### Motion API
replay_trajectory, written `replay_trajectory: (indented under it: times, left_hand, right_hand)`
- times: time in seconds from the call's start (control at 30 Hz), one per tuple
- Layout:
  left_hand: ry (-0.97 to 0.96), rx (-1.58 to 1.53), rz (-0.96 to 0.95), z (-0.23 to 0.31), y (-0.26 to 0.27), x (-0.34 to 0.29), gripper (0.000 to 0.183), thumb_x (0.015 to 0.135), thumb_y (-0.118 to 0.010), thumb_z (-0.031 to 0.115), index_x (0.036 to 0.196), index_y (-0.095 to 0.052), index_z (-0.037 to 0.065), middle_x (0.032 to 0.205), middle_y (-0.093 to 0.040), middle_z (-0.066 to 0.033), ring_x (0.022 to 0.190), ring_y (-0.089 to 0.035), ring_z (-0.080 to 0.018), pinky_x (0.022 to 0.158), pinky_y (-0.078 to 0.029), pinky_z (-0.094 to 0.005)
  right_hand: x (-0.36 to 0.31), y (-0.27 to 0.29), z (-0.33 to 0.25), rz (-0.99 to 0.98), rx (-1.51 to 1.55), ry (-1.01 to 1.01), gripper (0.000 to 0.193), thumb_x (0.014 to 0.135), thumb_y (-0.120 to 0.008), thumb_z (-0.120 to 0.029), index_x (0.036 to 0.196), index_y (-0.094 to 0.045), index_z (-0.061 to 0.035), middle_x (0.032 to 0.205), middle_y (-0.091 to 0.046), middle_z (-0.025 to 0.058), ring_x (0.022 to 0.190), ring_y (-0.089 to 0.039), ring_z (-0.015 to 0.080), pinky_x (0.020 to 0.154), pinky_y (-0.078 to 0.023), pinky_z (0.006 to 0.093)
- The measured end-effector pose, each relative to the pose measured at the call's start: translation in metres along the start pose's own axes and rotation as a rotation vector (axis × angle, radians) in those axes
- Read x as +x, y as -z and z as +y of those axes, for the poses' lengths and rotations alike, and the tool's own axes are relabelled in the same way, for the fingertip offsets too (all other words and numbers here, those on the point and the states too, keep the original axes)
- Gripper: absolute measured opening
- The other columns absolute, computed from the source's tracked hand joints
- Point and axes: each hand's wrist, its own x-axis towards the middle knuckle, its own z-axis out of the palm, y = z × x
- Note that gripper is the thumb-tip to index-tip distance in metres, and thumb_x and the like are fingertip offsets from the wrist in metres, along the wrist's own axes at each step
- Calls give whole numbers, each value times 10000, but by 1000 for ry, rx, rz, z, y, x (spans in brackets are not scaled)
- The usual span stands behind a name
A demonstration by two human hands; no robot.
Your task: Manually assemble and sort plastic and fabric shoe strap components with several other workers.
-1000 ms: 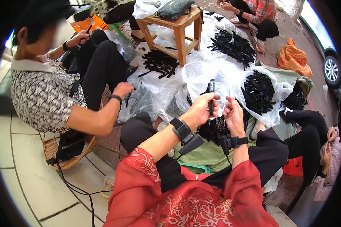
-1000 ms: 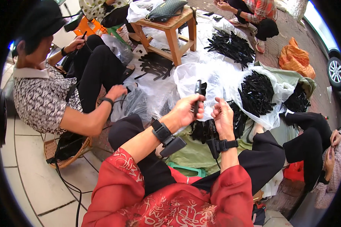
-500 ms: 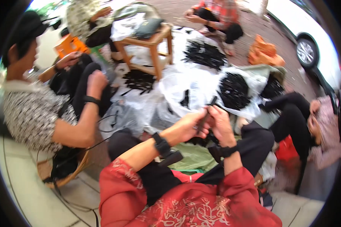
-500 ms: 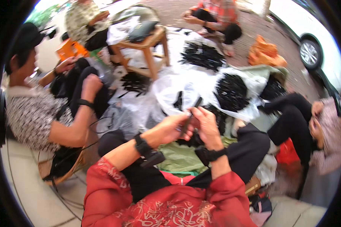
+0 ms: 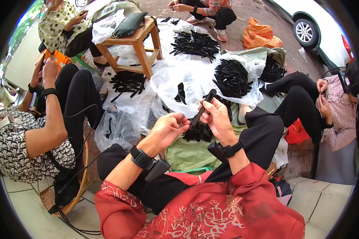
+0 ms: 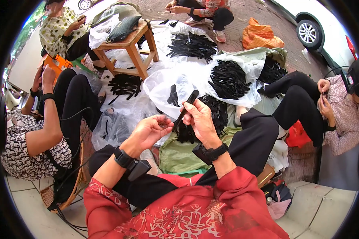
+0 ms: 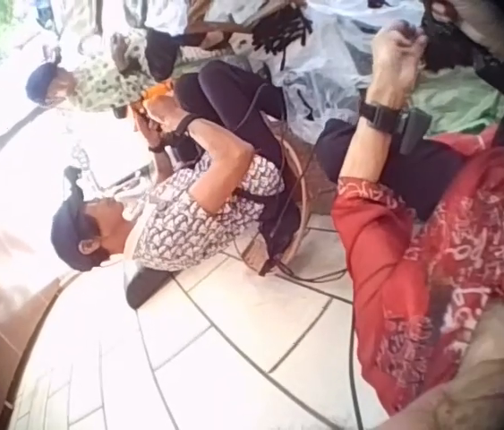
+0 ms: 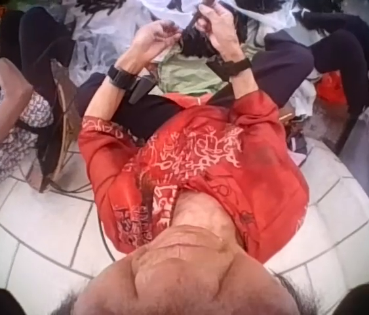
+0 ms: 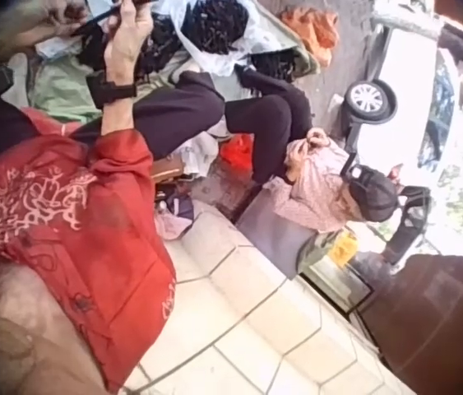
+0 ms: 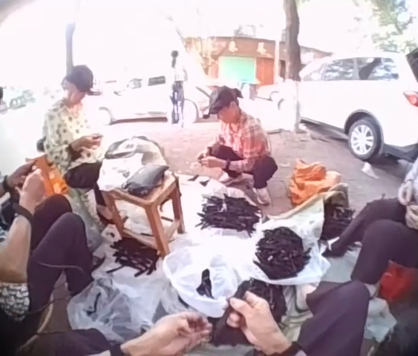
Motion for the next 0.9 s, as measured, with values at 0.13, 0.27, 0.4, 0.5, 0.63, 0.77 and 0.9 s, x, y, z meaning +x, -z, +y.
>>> replay_trajectory:
  times: [0.13,0.27,0.4,0.5,0.63,0.77,0.9]
  left_hand:
    - [-7,94,-74,9,-14,-2,235,705,-403,-133,913,-495,-73,946,-518,-162,915,-525,-295,852,-428,-359]
    - [-46,134,-142,12,-15,-12,202,761,-458,-72,961,-484,-71,973,-525,-179,960,-522,-330,857,-442,-358]
    - [-56,288,-155,-2,-17,-15,265,757,-514,-9,1017,-467,-25,948,-551,-152,878,-567,-247,779,-479,-360]
    - [-43,221,-145,-9,-21,-12,275,791,-501,8,1049,-428,-52,990,-530,-171,911,-554,-250,818,-458,-317]
    - [-148,196,-111,-8,-23,-16,246,810,-479,12,1040,-428,-61,994,-528,-183,918,-554,-247,821,-457,-293]
    - [-153,219,-76,-3,-22,-17,167,804,-501,19,961,-481,-33,942,-550,-176,883,-566,-256,799,-469,-323]
    - [-210,265,-15,-8,-14,-10,151,800,-526,47,935,-507,-17,811,-571,-105,750,-590,-219,717,-499,-337]
  right_hand:
    - [1,-5,-6,79,86,48,77,807,-516,-95,847,-488,-35,683,-483,18,498,-407,74,447,-341,222]
    - [-1,-13,-14,102,139,79,80,806,-510,-102,853,-469,-53,696,-457,17,503,-398,84,450,-335,231]
    - [-13,-5,-14,142,147,67,98,796,-520,-139,795,-423,-126,606,-390,-33,425,-341,65,387,-277,218]
    - [-23,3,-17,178,138,53,100,785,-523,-145,740,-456,-87,595,-416,-12,428,-362,79,397,-300,237]
    - [-28,-5,-19,150,172,66,93,792,-513,-132,739,-489,-59,579,-414,-3,432,-370,91,408,-308,242]
    - [-27,0,-25,152,201,101,59,790,-516,-97,755,-505,-51,560,-408,-8,435,-375,84,409,-298,227]
    - [-27,-4,-27,181,200,102,53,789,-523,-96,763,-515,-50,532,-371,-20,429,-374,85,405,-293,223]
